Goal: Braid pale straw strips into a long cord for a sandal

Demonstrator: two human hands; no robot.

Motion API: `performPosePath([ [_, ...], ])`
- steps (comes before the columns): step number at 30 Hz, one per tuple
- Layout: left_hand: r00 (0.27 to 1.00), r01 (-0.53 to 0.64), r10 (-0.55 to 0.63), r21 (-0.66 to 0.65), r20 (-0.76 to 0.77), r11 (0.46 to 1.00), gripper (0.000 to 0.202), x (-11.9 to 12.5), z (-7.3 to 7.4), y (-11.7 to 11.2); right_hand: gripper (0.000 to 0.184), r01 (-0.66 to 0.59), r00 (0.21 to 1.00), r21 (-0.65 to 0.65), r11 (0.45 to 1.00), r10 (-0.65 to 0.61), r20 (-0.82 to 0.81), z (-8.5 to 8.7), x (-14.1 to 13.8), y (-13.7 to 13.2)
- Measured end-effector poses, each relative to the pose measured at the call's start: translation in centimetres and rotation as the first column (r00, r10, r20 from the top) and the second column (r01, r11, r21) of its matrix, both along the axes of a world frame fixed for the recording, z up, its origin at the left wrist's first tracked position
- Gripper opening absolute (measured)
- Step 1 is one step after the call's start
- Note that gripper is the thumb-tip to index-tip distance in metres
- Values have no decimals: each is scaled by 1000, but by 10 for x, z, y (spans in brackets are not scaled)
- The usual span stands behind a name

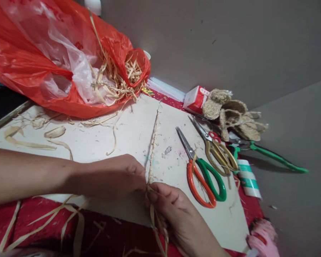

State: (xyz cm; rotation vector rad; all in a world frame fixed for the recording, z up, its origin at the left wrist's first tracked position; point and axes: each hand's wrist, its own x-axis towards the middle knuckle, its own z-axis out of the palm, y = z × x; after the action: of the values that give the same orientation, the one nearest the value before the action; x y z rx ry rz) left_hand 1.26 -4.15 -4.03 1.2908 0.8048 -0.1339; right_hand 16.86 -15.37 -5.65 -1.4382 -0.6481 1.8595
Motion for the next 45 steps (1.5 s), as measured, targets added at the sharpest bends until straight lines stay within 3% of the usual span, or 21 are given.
performPosePath([
  [3,988,148,-150,-83,-23,985,20,2,3,11,35,-16,1000,1,1000,16,17,0,1,0],
  [9,989,151,-151,-121,9,981,25,6,5,17,34,-53,997,9,999,52,48,-1,3,1],
  [17,988,151,-152,-55,-5,987,24,5,0,16,35,-86,983,50,995,76,164,6,2,1],
  [21,976,217,-218,-75,-15,973,21,8,1,18,33,-148,941,176,973,83,329,8,1,0],
  [24,975,223,-223,-14,2,975,16,11,0,16,32,-237,879,238,942,103,466,11,0,0],
  [32,990,138,-138,32,18,990,17,8,-7,6,29,-326,802,178,928,172,572,19,4,1],
  [35,992,101,-101,1,72,995,16,6,-17,0,34,-317,768,166,934,151,622,21,6,-2],
  [41,986,18,-42,150,159,989,14,4,-30,-12,37,-108,878,192,975,2,480,20,-5,-8],
  [45,982,4,-33,155,185,988,15,4,-28,-14,33,-85,827,295,952,-97,554,13,-14,-12],
])
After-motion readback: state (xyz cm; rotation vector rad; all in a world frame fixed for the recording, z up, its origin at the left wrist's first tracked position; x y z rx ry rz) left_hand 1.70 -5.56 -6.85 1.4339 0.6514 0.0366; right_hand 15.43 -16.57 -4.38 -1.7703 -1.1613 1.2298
